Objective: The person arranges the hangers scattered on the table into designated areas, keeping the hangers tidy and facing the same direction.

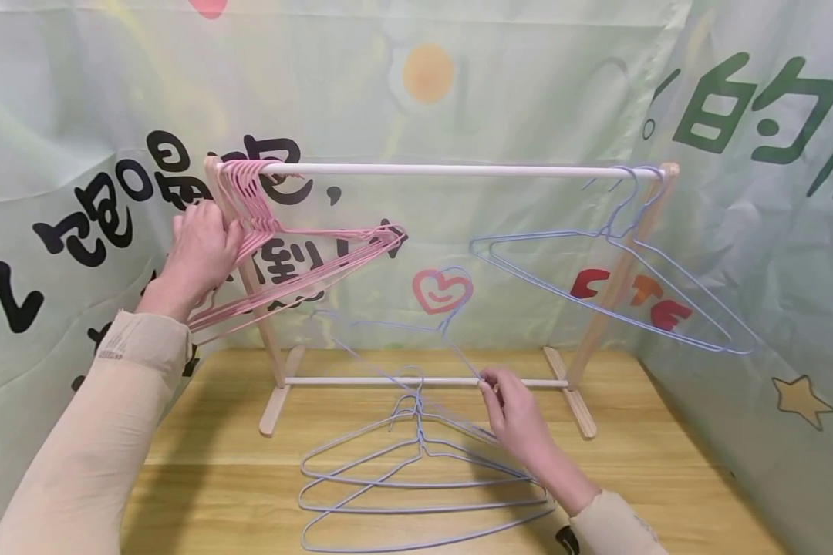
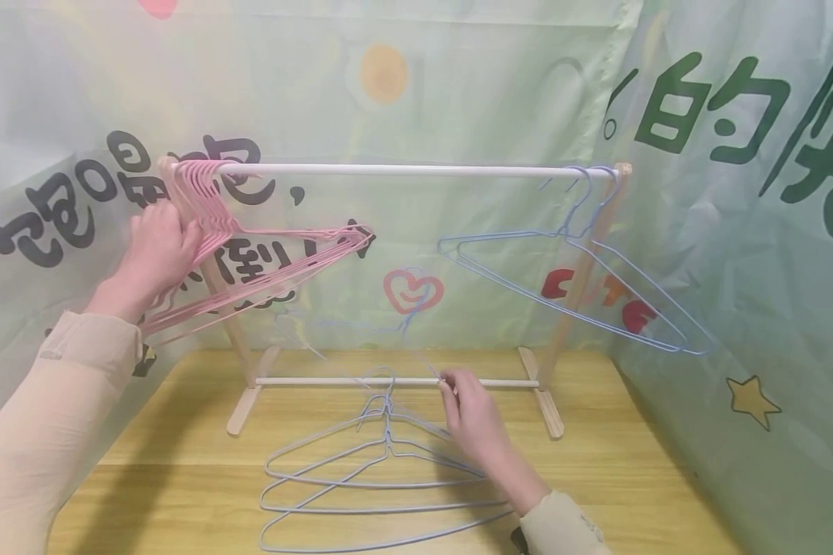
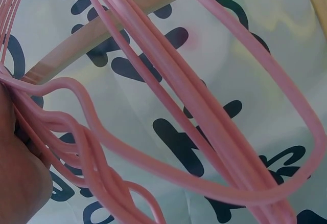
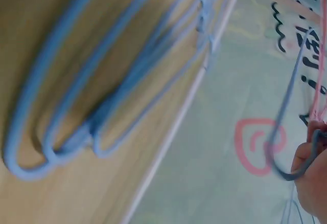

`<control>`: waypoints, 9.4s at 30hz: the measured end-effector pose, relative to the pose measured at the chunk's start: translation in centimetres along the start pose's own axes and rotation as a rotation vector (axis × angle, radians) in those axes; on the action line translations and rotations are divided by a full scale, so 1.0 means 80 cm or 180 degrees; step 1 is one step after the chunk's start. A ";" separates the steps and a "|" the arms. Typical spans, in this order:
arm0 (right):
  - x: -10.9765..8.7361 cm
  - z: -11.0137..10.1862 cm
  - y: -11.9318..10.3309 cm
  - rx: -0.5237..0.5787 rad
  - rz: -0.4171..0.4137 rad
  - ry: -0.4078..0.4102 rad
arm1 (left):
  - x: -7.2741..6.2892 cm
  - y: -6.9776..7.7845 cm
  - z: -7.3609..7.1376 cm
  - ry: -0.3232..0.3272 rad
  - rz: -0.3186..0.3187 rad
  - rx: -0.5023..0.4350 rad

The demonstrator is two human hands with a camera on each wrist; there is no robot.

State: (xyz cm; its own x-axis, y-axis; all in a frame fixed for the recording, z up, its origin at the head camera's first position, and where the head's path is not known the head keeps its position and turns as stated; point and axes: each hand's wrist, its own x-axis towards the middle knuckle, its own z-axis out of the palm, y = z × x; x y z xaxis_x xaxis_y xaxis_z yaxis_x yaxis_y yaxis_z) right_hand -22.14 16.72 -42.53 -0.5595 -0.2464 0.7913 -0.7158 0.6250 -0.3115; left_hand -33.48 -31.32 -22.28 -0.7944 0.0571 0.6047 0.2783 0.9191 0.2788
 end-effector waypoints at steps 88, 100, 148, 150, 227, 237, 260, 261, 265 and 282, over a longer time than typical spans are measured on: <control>0.076 -0.238 0.094 -0.1513 0.0085 0.0879 | -0.003 0.003 -0.002 -0.0050 -0.0063 -0.0008; 0.064 -0.194 0.068 -0.1074 -0.0330 0.0864 | 0.000 0.004 -0.003 -0.0023 -0.0061 0.0008; -0.055 -0.007 0.028 -0.0124 0.0428 -0.2509 | -0.003 -0.002 0.000 0.0044 0.0006 0.0014; -0.057 -0.005 0.029 -0.0107 0.0492 -0.2610 | -0.003 -0.001 0.000 0.0044 0.0007 0.0014; 0.013 -0.064 0.022 -0.0753 -0.0775 -0.0433 | -0.001 0.000 0.003 0.0037 0.0020 0.0009; 0.043 -0.101 0.025 -0.0802 -0.0856 -0.0088 | 0.002 0.000 0.001 0.0033 0.0023 0.0028; 0.104 -0.213 0.041 -0.1321 -0.0872 0.0613 | 0.003 0.001 -0.001 0.0117 0.0085 0.0068; 0.106 -0.217 0.042 -0.1373 -0.0863 0.0603 | 0.004 0.001 -0.001 0.0127 0.0092 0.0076; 0.109 -0.230 0.047 -0.1570 -0.0835 0.0583 | 0.003 0.001 -0.003 0.0130 0.0105 0.0099; 0.109 -0.242 0.065 -0.2023 -0.0819 0.0390 | 0.001 -0.007 0.001 0.0171 0.0183 0.0221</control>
State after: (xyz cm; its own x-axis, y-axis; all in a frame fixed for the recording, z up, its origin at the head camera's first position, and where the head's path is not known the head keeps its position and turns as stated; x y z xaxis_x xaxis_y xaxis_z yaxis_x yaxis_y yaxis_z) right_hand -22.66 32.17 -27.09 -0.3269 -0.3829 0.8640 -0.4149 0.8796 0.2328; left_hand -33.76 -31.79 -22.48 -0.7475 0.0911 0.6579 0.2829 0.9399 0.1912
